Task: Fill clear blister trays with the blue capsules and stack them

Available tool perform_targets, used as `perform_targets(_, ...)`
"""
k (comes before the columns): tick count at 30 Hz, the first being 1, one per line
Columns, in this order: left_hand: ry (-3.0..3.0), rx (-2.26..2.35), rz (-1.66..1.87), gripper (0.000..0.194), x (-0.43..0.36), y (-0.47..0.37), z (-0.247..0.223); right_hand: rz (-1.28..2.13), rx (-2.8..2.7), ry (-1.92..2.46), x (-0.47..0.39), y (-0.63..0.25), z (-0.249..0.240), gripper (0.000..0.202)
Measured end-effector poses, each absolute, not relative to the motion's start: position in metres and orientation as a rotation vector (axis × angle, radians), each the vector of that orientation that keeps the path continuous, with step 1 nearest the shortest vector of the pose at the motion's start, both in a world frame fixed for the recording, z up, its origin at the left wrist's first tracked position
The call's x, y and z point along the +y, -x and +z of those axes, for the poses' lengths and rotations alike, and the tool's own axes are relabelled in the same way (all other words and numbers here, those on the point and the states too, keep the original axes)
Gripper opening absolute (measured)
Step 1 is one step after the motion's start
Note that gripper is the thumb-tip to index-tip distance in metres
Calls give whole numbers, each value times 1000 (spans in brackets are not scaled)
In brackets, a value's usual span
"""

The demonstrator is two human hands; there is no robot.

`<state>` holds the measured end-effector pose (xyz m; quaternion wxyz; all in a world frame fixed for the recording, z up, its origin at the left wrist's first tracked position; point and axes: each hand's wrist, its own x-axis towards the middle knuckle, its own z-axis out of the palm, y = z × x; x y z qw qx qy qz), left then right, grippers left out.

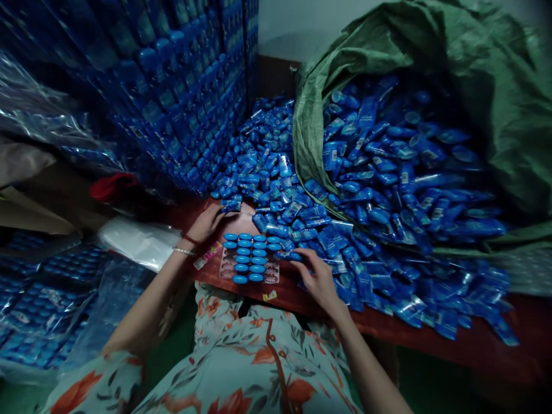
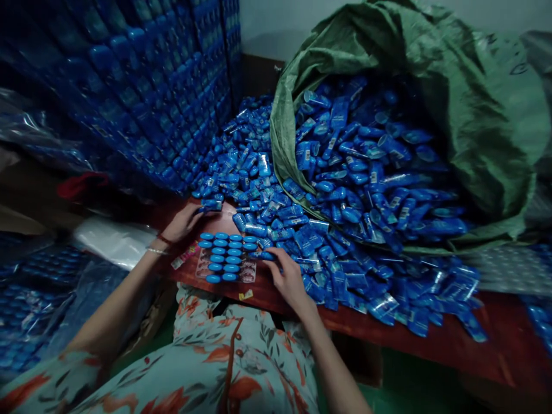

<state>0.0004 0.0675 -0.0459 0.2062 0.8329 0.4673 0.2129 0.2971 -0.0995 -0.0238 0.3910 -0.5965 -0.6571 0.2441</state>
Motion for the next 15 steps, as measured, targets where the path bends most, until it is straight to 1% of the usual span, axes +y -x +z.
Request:
perform_targets(2, -2109, 1398, 751, 33, 46, 15, -41, 566, -1767, 1445, -100, -289, -33, 19)
perform_targets(3, -1997, 1448, 774, 35, 33, 22, -39, 548, -1839, 1420, -99, -287, -37, 20)
perform_targets(5, -1775, 1505, 764, 40, 5, 35, -35, 493, -2029, 1419, -96, -284, -38, 24)
perform_targets(8, -1564, 1511, 734, 46, -33, 48, -30, 336, -2347, 1492, -90, -282, -27, 28)
perform_targets(11, -1555, 1517, 742, 43, -56, 51, -23, 221, -2608, 1527, -82, -275, -10, 27)
perform_targets(15, -1589, 1516, 755, 35, -68, 44, -18, 260, -2870, 1495, -68, -263, 5, 26)
